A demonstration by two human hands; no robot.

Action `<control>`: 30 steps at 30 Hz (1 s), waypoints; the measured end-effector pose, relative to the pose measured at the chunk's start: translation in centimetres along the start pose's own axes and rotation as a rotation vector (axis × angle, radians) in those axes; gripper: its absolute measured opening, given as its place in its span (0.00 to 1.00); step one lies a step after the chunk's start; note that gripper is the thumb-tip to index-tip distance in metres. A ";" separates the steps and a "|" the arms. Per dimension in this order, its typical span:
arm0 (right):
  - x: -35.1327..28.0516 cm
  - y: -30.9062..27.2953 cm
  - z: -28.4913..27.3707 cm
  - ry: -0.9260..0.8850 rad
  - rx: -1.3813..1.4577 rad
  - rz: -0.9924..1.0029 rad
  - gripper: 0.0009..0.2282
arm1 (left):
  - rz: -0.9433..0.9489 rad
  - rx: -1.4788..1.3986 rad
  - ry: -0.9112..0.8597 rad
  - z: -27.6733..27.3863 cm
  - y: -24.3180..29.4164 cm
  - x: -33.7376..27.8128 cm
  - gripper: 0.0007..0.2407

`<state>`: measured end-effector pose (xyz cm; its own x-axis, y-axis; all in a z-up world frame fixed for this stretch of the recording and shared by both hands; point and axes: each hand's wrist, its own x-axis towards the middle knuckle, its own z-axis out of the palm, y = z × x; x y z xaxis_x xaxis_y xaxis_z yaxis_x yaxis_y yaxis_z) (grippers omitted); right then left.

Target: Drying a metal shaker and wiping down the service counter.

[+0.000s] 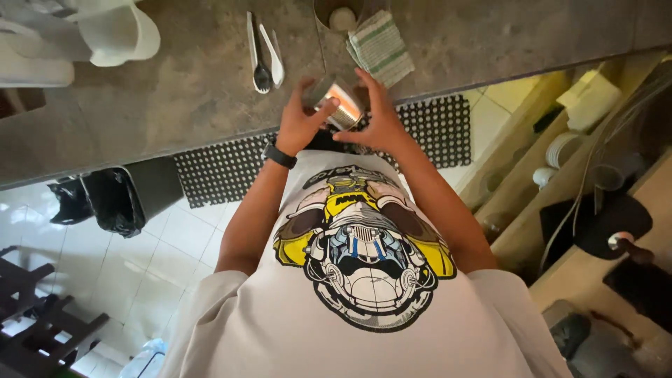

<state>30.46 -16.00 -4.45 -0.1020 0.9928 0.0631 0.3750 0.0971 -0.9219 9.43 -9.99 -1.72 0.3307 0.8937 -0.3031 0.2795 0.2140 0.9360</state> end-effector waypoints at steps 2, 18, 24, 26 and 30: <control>0.0 -0.6 0.4 0.021 0.055 -0.014 0.53 | -0.086 -0.116 -0.041 -1.0 -5.2 2.2 0.28; 4.5 -4.2 4.0 -0.021 0.002 0.194 0.39 | -0.038 -0.043 -0.223 -6.5 -6.7 5.3 0.31; 5.9 -6.1 7.4 0.073 0.077 0.270 0.39 | 0.006 0.042 -0.389 -11.4 -2.8 4.4 0.43; 6.4 -5.4 7.9 0.158 0.066 0.287 0.35 | 0.140 -0.008 -0.327 -12.5 -3.8 5.8 0.34; 6.2 -3.6 9.7 0.398 0.022 0.398 0.32 | 0.589 0.354 -0.063 -16.2 -3.8 7.2 0.14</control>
<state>19.56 -10.86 -4.48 0.4008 0.9029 -0.1554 0.2942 -0.2875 -0.9115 -3.82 2.03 -4.55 0.5667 0.7946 0.2180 0.3113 -0.4515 0.8362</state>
